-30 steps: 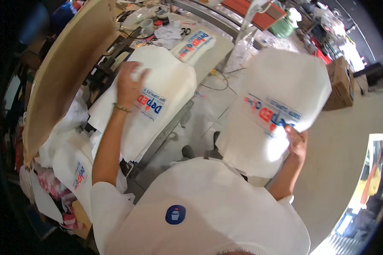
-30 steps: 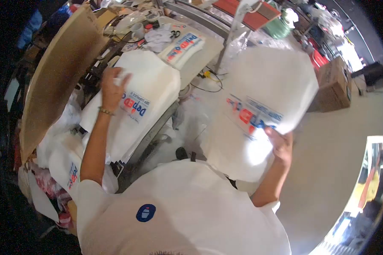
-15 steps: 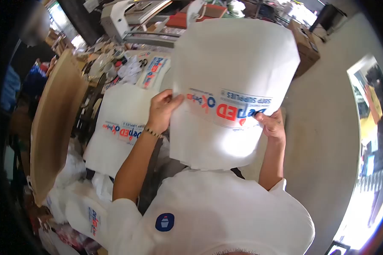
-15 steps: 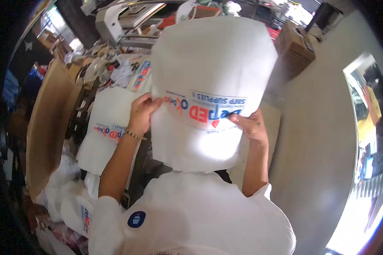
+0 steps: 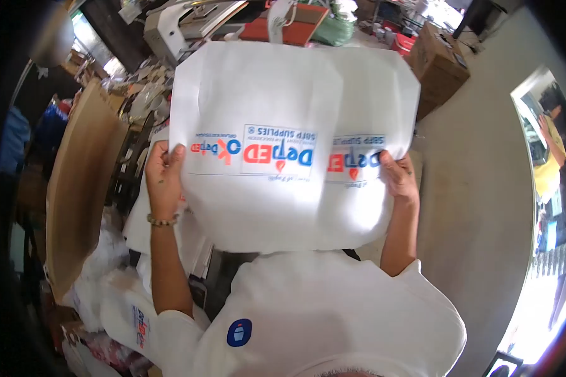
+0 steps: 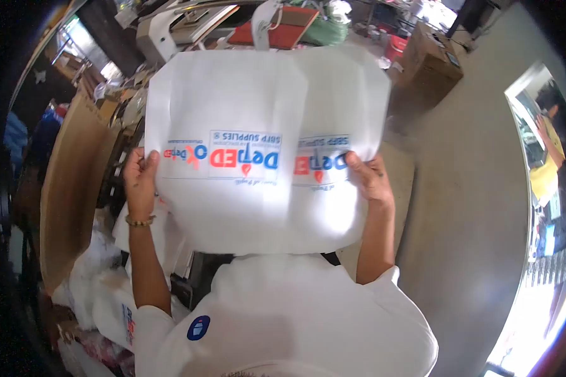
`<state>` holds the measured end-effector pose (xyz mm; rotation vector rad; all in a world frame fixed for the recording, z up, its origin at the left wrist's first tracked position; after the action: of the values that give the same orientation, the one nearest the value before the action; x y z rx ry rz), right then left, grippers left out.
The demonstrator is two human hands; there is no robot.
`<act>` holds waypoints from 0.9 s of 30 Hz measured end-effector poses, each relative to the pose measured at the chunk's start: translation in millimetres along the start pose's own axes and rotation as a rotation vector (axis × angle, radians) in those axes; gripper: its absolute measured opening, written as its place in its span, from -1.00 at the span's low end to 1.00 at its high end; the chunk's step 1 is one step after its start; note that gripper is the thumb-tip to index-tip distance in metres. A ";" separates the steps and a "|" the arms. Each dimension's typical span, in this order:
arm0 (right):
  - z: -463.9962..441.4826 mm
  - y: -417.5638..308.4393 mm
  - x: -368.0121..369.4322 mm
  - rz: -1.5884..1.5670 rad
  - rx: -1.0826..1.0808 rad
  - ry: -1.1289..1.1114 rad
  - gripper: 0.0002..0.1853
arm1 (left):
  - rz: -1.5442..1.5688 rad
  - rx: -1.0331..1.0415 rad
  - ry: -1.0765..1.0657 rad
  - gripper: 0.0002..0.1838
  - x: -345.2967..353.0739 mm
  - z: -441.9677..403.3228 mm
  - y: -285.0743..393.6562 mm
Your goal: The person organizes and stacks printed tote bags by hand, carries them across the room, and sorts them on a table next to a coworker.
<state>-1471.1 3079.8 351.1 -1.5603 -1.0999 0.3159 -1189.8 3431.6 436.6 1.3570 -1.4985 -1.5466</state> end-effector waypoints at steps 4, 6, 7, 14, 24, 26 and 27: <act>10.1 -5.9 -26.2 0.075 -0.020 0.008 -0.72 | -0.182 -0.067 0.002 -0.83 -72.6 -3.3 -0.8; 9.9 -3.7 -37.3 0.093 -0.033 0.038 -0.64 | -0.410 -0.166 -0.030 -0.83 -117.9 -21.8 -26.4; 13.2 0.4 -46.2 0.153 -0.040 0.084 -0.58 | -0.425 -0.177 -0.008 -0.83 -128.3 -28.0 -39.1; 7.0 -5.2 -40.5 0.220 -0.010 0.076 -0.43 | -0.727 -0.003 0.009 -0.67 -187.5 -68.1 -149.6; 8.3 -1.9 2.3 0.272 0.064 -0.063 -0.79 | -0.863 0.269 0.347 -0.57 -97.5 -72.9 -120.3; 3.4 2.0 29.6 0.283 0.119 -0.155 -0.83 | -0.166 0.023 -0.237 -0.59 -1.9 -58.3 -122.4; -0.8 2.7 45.6 0.275 0.140 -0.186 -0.81 | -0.223 -0.148 -0.386 -0.61 45.1 -39.9 -115.7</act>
<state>-1445.3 3114.8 365.1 -1.5801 -0.9800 0.7219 -1139.9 3398.7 320.7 1.2208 -1.4484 -2.1131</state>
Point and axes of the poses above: each hand's wrist, its own z-axis away from the middle knuckle, its own x-axis out of the palm, y = z × x, the point moved 5 cm from there along -z, towards the middle knuckle, and after that the axes turned 9 degrees about -x, right-handed, at the moved point
